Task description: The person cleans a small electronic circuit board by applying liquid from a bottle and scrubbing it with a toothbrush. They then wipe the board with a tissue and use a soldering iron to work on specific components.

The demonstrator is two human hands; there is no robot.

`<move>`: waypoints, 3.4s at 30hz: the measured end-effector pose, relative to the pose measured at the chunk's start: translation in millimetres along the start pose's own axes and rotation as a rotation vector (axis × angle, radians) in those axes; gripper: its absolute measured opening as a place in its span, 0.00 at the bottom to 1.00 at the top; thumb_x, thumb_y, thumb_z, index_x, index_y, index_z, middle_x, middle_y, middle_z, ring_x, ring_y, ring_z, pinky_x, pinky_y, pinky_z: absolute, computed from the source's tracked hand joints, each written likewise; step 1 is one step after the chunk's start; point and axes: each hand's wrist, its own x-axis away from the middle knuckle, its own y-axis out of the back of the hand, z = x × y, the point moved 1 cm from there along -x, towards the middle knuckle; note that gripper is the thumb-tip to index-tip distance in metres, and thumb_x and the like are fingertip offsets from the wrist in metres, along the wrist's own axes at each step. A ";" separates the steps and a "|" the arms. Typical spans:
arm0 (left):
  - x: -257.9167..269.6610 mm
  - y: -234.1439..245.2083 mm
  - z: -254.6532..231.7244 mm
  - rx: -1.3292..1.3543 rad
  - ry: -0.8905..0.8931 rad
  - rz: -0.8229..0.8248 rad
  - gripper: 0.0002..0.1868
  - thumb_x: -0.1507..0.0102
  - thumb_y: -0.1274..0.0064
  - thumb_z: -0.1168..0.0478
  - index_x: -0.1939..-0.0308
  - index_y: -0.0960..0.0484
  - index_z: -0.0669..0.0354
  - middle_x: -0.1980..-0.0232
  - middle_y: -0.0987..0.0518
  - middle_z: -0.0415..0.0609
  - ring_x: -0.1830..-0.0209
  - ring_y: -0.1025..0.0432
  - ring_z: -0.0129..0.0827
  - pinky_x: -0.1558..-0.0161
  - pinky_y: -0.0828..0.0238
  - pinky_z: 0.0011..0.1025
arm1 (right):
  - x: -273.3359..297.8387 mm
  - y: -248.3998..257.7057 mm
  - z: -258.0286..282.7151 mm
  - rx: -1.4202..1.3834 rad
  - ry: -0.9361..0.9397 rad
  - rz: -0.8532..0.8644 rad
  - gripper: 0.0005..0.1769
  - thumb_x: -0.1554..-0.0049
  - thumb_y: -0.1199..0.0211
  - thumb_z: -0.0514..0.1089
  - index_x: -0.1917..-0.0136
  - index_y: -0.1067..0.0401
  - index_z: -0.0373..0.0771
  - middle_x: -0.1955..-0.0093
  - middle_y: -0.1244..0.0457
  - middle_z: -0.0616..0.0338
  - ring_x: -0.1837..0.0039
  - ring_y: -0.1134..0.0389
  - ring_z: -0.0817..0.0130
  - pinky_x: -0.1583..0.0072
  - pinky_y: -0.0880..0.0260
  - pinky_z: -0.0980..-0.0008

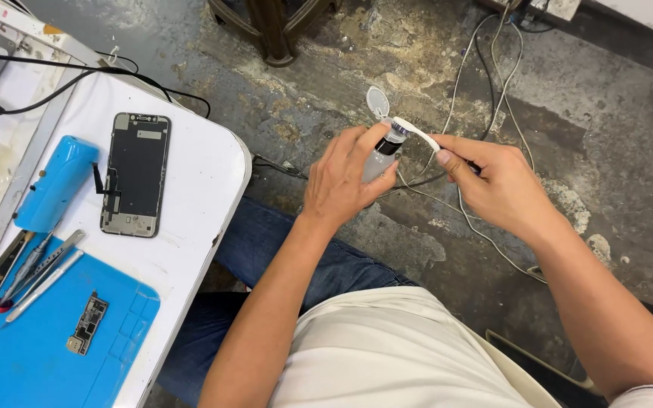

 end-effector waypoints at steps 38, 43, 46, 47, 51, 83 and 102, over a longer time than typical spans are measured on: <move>1.8 -2.0 -0.4 0.086 -0.032 -0.048 0.26 0.39 0.34 0.48 0.39 0.25 0.36 0.50 0.21 0.43 0.56 0.21 0.43 0.64 0.17 0.42 | 8.8 -14.0 -2.9 -0.026 0.007 -0.001 0.16 0.34 0.41 0.40 0.36 0.20 0.38 0.58 0.28 0.40 0.55 0.26 0.47 0.56 0.28 0.51; 1.8 3.2 0.5 0.098 -0.057 -0.069 0.25 0.39 0.33 0.49 0.39 0.23 0.37 0.50 0.20 0.45 0.57 0.20 0.44 0.65 0.17 0.42 | 10.1 -11.4 3.9 0.034 0.091 -0.031 0.15 0.34 0.41 0.39 0.39 0.19 0.36 0.61 0.28 0.43 0.66 0.31 0.50 0.65 0.34 0.58; -1.4 4.2 0.8 0.123 -0.123 -0.171 0.26 0.39 0.32 0.50 0.39 0.24 0.37 0.48 0.20 0.48 0.56 0.21 0.45 0.62 0.16 0.40 | 11.3 -11.8 9.8 0.027 0.126 -0.057 0.15 0.35 0.39 0.40 0.37 0.19 0.38 0.64 0.29 0.44 0.68 0.32 0.53 0.67 0.35 0.59; -3.0 6.2 -0.6 0.117 -0.150 -0.225 0.27 0.40 0.31 0.51 0.39 0.25 0.37 0.47 0.20 0.47 0.56 0.21 0.43 0.62 0.17 0.39 | 13.7 -9.8 13.9 0.084 0.163 -0.087 0.15 0.35 0.39 0.39 0.38 0.19 0.37 0.66 0.30 0.45 0.68 0.32 0.54 0.68 0.35 0.60; -4.4 7.9 -1.0 0.138 -0.213 -0.321 0.28 0.43 0.28 0.53 0.43 0.26 0.41 0.51 0.19 0.50 0.58 0.21 0.43 0.65 0.17 0.38 | 18.9 -3.6 26.9 0.233 0.253 -0.134 0.15 0.35 0.39 0.39 0.38 0.19 0.38 0.71 0.33 0.51 0.72 0.35 0.60 0.71 0.36 0.64; -14.0 18.2 -1.7 0.067 -0.280 -0.119 0.31 0.34 0.29 0.59 0.35 0.35 0.47 0.42 0.24 0.56 0.50 0.22 0.49 0.53 0.20 0.39 | 19.6 -4.7 14.7 0.365 0.276 -0.090 0.20 0.32 0.45 0.39 0.29 0.27 0.44 0.63 0.37 0.62 0.72 0.44 0.61 0.70 0.45 0.59; 28.9 286.1 -87.3 0.311 0.237 -0.373 0.45 0.31 0.39 0.40 0.16 0.49 0.21 0.11 0.37 0.28 0.10 0.30 0.34 0.09 0.19 0.36 | -71.7 -91.4 -239.2 -0.400 -0.015 0.241 0.25 0.20 0.55 0.56 0.25 0.31 0.37 0.62 0.45 0.58 0.70 0.52 0.73 0.68 0.54 0.73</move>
